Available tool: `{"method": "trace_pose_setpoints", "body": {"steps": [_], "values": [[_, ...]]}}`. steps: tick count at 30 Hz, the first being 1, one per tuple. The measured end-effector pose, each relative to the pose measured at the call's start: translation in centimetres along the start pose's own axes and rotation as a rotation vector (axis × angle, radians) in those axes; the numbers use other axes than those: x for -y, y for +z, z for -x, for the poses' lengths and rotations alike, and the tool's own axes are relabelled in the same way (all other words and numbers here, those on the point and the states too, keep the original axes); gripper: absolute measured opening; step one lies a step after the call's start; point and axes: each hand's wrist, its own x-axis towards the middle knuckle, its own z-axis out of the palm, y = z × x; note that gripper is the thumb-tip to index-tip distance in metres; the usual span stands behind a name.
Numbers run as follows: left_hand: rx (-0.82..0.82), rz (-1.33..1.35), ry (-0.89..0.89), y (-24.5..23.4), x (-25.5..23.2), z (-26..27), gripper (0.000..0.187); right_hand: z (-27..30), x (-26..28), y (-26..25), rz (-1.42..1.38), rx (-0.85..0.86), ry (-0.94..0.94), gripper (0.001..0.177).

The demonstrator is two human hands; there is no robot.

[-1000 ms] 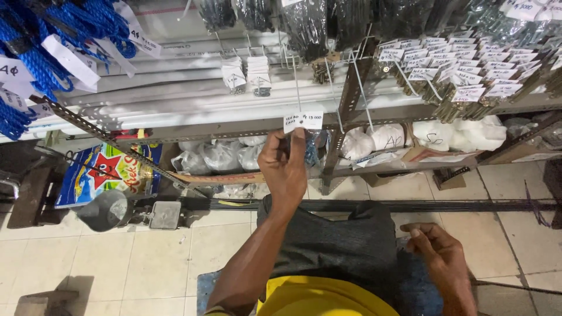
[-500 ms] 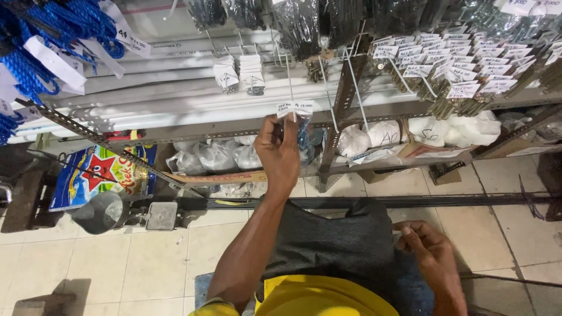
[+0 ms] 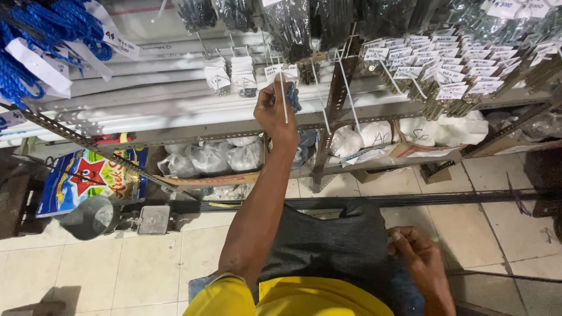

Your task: Organizing small bags of hardware by picking them from a bin and hanging them on display hooks on a metal shelf.

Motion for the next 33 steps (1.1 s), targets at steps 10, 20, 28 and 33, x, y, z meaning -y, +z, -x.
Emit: {"method": "trace_pose_setpoints", "body": {"steps": [10, 20, 28, 33], "values": [[-0.067, 0.405, -0.06, -0.2, 6.5, -5.4, 0.034, -0.7, -2.4, 0.0, 0.001, 0.009, 0.041, 0.03], [0.956, 1.451, -0.672, -8.0, 19.9, -16.0, 0.035, 0.0, -1.7, 0.3, -0.025, 0.025, 0.044, 0.027], [-0.112, -0.172, -0.421, -2.0, -2.0, 4.0, 0.035, 0.2, -1.8, -0.2, -0.018, -0.008, 0.023, 0.029], [0.214, 0.329, -0.412, -24.2, 22.1, -3.9, 0.017, -0.4, -4.6, -0.9, -0.101, -0.111, -0.146, 0.03]]}}
